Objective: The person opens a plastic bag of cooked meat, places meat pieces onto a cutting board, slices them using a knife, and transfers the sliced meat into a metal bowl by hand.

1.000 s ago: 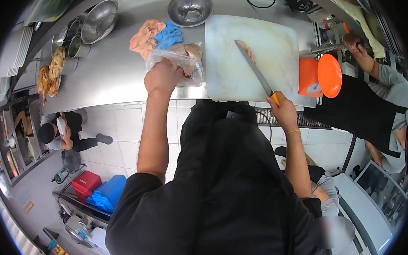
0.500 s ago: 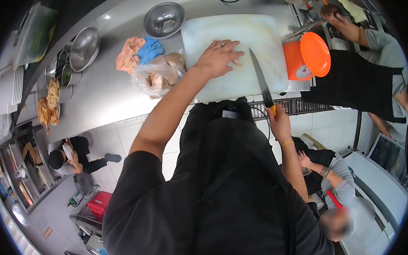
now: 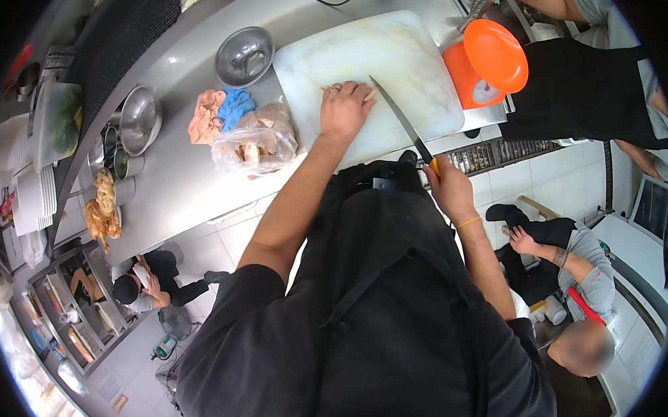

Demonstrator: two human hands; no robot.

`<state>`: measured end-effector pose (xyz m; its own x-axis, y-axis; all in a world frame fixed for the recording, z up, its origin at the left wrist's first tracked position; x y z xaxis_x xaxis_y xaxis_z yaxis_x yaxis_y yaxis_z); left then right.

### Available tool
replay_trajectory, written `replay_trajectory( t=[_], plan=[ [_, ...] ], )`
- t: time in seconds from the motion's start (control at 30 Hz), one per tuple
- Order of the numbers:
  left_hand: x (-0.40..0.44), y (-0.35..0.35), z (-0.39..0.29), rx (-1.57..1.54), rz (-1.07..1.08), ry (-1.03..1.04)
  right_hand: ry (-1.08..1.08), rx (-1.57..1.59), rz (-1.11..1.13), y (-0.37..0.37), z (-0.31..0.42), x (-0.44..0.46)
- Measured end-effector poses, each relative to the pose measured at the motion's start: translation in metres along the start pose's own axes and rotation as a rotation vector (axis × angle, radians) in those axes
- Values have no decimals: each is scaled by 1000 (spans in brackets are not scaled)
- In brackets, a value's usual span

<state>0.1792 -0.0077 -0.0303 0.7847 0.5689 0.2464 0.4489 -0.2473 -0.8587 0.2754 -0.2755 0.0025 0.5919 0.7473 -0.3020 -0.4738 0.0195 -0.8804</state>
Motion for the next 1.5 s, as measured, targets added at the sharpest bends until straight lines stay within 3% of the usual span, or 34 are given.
replay_trajectory(
  t=[0.4,0.8,1.07,1.27,1.5],
  plan=[
    [-3,-2,2,-131,30,-123,-77,-144,-19,-15,8,0],
    [4,4,7,-173,33,-55,-120,-215,30,-25,16,5],
    [6,6,9,-217,81,-65,-98,-197,141,19,3,30],
    [4,-2,7,-247,81,-83,-169,-192,86,-11,34,52],
    [-1,-3,8,-225,18,-80,-116,-258,129,-33,30,15]
  ],
)
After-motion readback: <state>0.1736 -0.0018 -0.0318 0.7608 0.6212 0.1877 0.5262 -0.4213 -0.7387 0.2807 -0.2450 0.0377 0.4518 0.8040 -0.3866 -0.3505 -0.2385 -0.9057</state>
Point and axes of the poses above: each hand's wrist, its own x-axis towards the middle knuckle, its own y-axis out of the palm, z = x × y, the point moved 5 cm from there along x, towards the middle knuckle, and after that the axes turned 6 degrees about -x, right-handed, at the moved point
